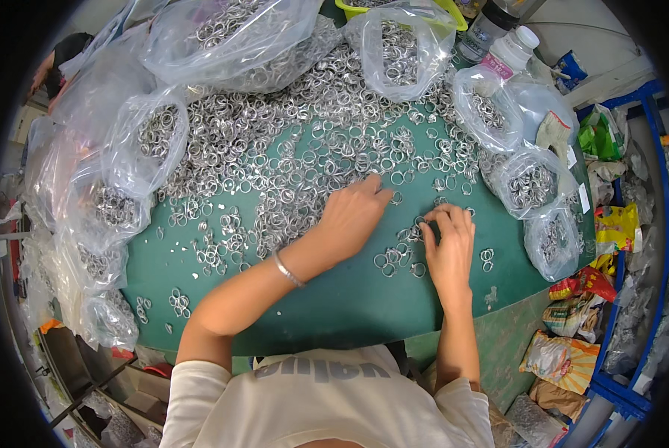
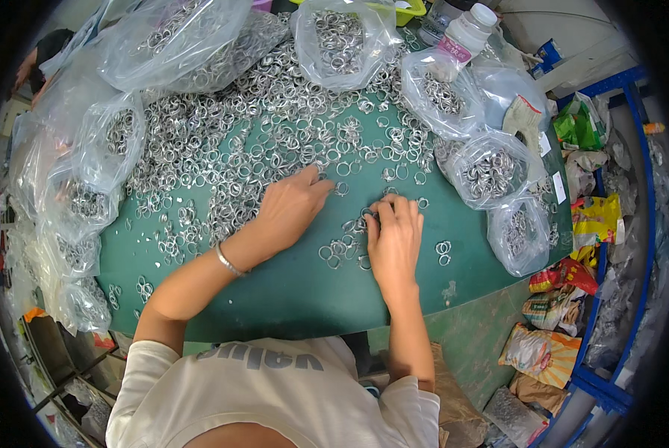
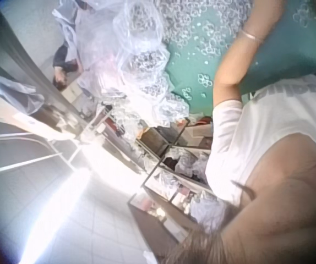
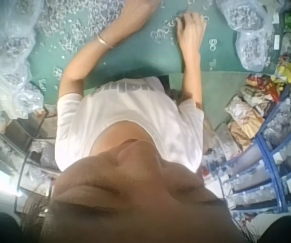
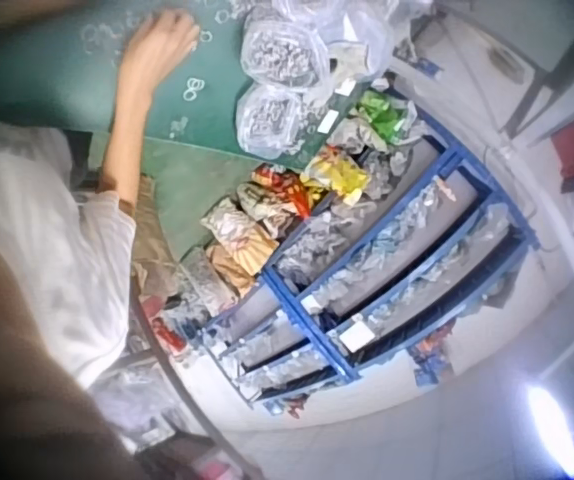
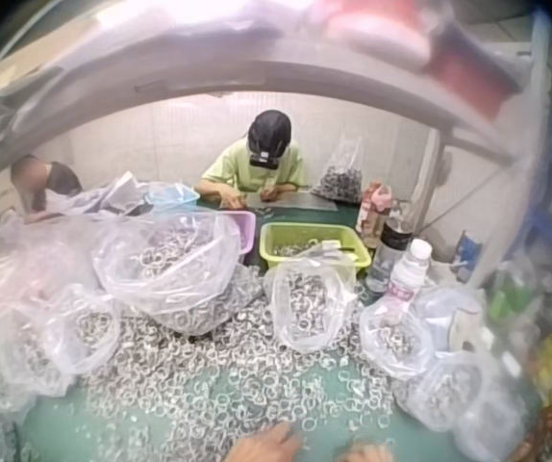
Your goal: The person sorts metal rings from a pile on a green table by hand, placing them into plastic bags, and then puts a bag onto a storage shelf.
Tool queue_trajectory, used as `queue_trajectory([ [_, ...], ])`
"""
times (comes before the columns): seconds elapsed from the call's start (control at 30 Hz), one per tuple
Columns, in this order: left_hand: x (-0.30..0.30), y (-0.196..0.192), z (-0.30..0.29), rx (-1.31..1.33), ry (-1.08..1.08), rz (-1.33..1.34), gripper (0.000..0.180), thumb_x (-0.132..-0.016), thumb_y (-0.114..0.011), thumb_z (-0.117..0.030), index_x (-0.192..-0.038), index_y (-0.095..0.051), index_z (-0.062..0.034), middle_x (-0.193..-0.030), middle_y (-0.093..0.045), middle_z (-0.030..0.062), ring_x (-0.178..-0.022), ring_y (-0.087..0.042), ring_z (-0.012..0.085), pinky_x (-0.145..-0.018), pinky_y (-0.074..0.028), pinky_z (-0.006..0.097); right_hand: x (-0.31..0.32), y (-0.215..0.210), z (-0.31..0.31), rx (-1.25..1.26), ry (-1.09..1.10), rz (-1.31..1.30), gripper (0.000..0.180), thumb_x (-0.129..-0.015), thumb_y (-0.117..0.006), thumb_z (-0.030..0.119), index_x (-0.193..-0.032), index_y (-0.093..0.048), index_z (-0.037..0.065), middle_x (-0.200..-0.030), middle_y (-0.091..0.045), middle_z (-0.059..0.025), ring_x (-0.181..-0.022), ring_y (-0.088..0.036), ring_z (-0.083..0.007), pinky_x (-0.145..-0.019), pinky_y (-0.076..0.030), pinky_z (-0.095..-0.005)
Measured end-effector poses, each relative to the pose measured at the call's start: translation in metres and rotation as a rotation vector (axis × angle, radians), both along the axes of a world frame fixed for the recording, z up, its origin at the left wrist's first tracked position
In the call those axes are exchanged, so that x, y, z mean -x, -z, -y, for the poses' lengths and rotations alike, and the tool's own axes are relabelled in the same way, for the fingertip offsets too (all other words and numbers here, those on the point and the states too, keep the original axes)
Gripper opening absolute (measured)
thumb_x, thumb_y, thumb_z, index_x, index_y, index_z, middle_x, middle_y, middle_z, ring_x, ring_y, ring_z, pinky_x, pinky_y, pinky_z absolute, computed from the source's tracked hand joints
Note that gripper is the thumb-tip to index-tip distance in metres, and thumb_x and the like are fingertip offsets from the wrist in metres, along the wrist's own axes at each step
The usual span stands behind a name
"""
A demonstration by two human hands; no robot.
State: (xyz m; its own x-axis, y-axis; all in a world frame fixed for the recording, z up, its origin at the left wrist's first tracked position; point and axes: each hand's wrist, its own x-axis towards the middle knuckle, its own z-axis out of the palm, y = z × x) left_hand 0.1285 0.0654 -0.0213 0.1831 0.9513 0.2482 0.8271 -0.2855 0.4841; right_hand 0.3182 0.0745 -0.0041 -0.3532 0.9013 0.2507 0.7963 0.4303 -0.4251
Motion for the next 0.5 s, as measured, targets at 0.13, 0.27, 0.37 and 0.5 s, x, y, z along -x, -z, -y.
queue_trajectory([
  [0.13,0.001,-0.007,0.009,0.052,-0.071,0.061,0.018,-0.08,-0.06,-0.008,-0.099,-0.06,-0.007,-0.081,-0.053,0.0111,-0.064,-0.058,0.0311,-0.055,-0.047,0.04,0.016,0.006,-0.015,-0.077,-0.091,-0.108,0.022,-0.073,-0.067,0.004,-0.094,-0.062,0.002,-0.095,-0.057,-0.0086,-0.089,-0.051,-0.0272,-0.074,-0.038,-0.0371],
  [0.27,0.0,-0.008,0.008,0.033,-0.093,0.105,0.019,-0.082,-0.061,-0.009,-0.101,-0.06,-0.0081,-0.081,-0.054,0.0113,-0.061,-0.058,0.0314,-0.054,-0.046,0.04,0.03,0.017,-0.026,-0.058,-0.156,-0.07,0.018,-0.074,-0.066,0.004,-0.091,-0.063,0.003,-0.095,-0.059,-0.0098,-0.088,-0.053,-0.0273,-0.071,-0.038,-0.0371],
  [0.37,0.0,-0.016,0.013,0.07,-0.118,0.197,0.021,-0.082,-0.062,-0.011,-0.103,-0.059,-0.008,-0.083,-0.056,0.0114,-0.062,-0.058,0.0306,-0.054,-0.046,0.039,0.021,0.022,-0.024,-0.03,-0.12,-0.225,0.012,-0.075,-0.066,0.005,-0.086,-0.063,0.003,-0.089,-0.06,-0.01,-0.083,-0.054,-0.0272,-0.072,-0.038,-0.0367],
  [0.5,-0.003,-0.017,0.022,0.115,-0.103,0.327,0.027,-0.079,-0.067,-0.013,-0.105,-0.06,-0.0077,-0.08,-0.057,0.0103,-0.059,-0.056,0.0258,-0.054,-0.045,0.036,0.02,0.011,-0.013,0.176,-0.074,-0.445,0.006,-0.079,-0.063,0.0,-0.085,-0.063,0.001,-0.086,-0.063,-0.0066,-0.074,-0.055,-0.0204,-0.066,-0.042,-0.0304],
])
